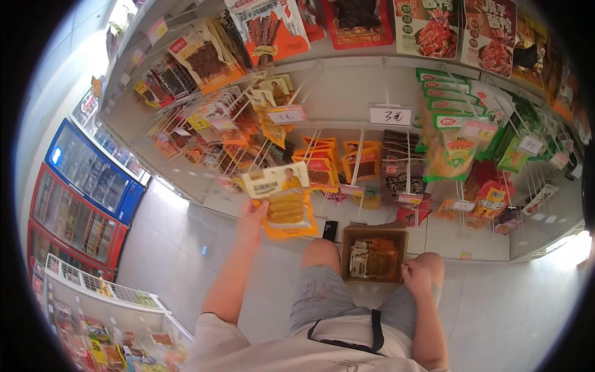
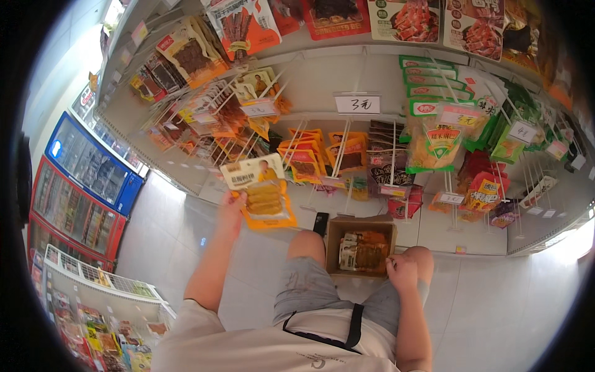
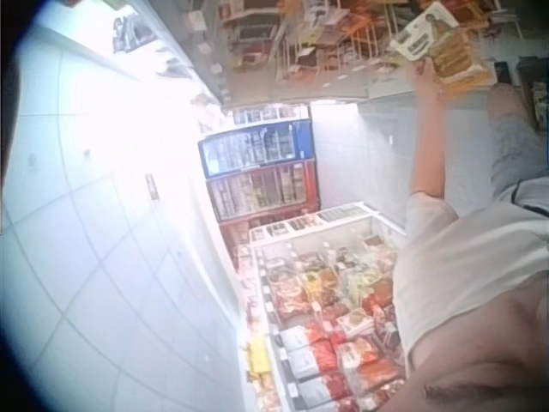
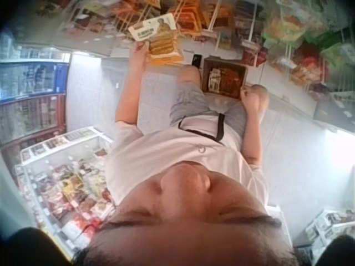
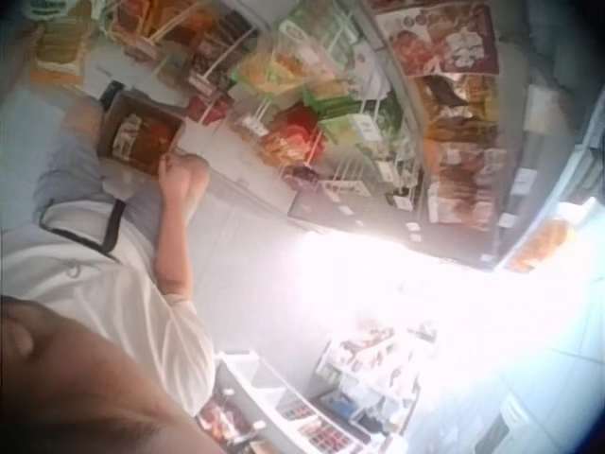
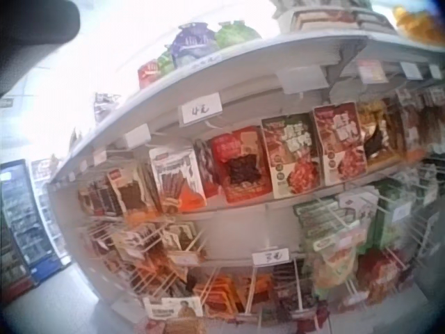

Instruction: The person sits on the floor of a grocery store aisle and restocks a shelf with packaged snacks. They repeatedly pick up yellow snack packets from a cardboard box on their lap and place them onto the wire rack shelf.

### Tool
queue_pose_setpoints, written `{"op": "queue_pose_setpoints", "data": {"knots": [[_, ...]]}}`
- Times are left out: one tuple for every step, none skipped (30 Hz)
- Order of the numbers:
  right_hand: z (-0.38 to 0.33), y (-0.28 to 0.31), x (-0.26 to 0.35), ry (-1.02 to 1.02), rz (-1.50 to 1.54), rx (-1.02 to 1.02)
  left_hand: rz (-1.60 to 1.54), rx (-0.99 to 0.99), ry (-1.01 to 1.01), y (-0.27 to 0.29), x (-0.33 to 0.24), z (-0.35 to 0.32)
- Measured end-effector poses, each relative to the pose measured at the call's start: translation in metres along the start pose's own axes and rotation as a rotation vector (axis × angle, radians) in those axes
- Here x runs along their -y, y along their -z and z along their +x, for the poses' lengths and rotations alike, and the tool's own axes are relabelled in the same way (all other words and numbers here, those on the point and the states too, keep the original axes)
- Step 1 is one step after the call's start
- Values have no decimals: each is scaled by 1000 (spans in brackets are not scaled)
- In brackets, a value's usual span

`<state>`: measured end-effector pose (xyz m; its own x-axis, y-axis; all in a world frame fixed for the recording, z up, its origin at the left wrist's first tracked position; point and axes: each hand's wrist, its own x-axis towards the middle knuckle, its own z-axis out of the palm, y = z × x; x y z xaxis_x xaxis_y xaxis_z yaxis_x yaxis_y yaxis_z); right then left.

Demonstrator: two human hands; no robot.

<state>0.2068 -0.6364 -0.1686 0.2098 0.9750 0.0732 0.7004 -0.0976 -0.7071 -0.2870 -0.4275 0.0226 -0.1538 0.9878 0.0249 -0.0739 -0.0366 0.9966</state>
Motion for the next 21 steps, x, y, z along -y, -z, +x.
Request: {"op": "queue_pose_setpoints", "data": {"knots": [[1, -3, 2, 0, -69, 34, -34, -4, 15, 8, -6, 10], [2, -6, 5, 0, -140, 61, -71, -3, 27, 11, -13, 23], [3, -8, 8, -2, -211, 87, -108, -1, 38, 14, -19, 34], [2, -9, 11, 17, -261, 99, -96, -10, 49, 17, -26, 43], [1, -9, 12, 38, -313, 109, -87, -19, 59, 19, -32, 50], [0, -9, 14, 58, -364, 118, -78, -27, 68, 19, -37, 59], [-2, -10, 13, 61, -371, 120, -78, -29, 59, 19, -40, 65], [-4, -11, 11, 61, -377, 119, -78, -27, 50, 18, -43, 73], [-4, -12, 9, 60, -384, 119, -78, -24, 42, 16, -47, 81], [-4, -12, 9, 69, -385, 113, -110, -11, 23, 19, -46, 89], [-5, -13, 9, 75, -382, 106, -138, 4, 3, 23, -46, 98], [-5, -14, 10, 82, -379, 99, -165, 18, -18, 28, -47, 107], [-6, -15, 10, 87, -380, 103, -151, 28, 29, 31, -49, 115], [-6, -14, 10, 90, -381, 103, -147, 54, 56, 31, -51, 121], [-7, -13, 11, 93, -382, 103, -143, 79, 83, 31, -54, 127], [-7, -14, 10, 90, -384, 109, -138, 108, 108, 26, -58, 130], [-7, -14, 10, 87, -386, 115, -126, 95, 96, 20, -60, 132], [-6, -13, 9, 86, -388, 122, -37, 56, 92, 14, -62, 133], [-6, -14, 8, 86, -392, 121, 57, 21, 87, 6, -69, 131], [-6, -15, 7, 87, -396, 120, 151, -15, 82, 1, -76, 131], [-7, -15, 5, 88, -400, 119, 207, 2, 94, -2, -81, 133]]}}
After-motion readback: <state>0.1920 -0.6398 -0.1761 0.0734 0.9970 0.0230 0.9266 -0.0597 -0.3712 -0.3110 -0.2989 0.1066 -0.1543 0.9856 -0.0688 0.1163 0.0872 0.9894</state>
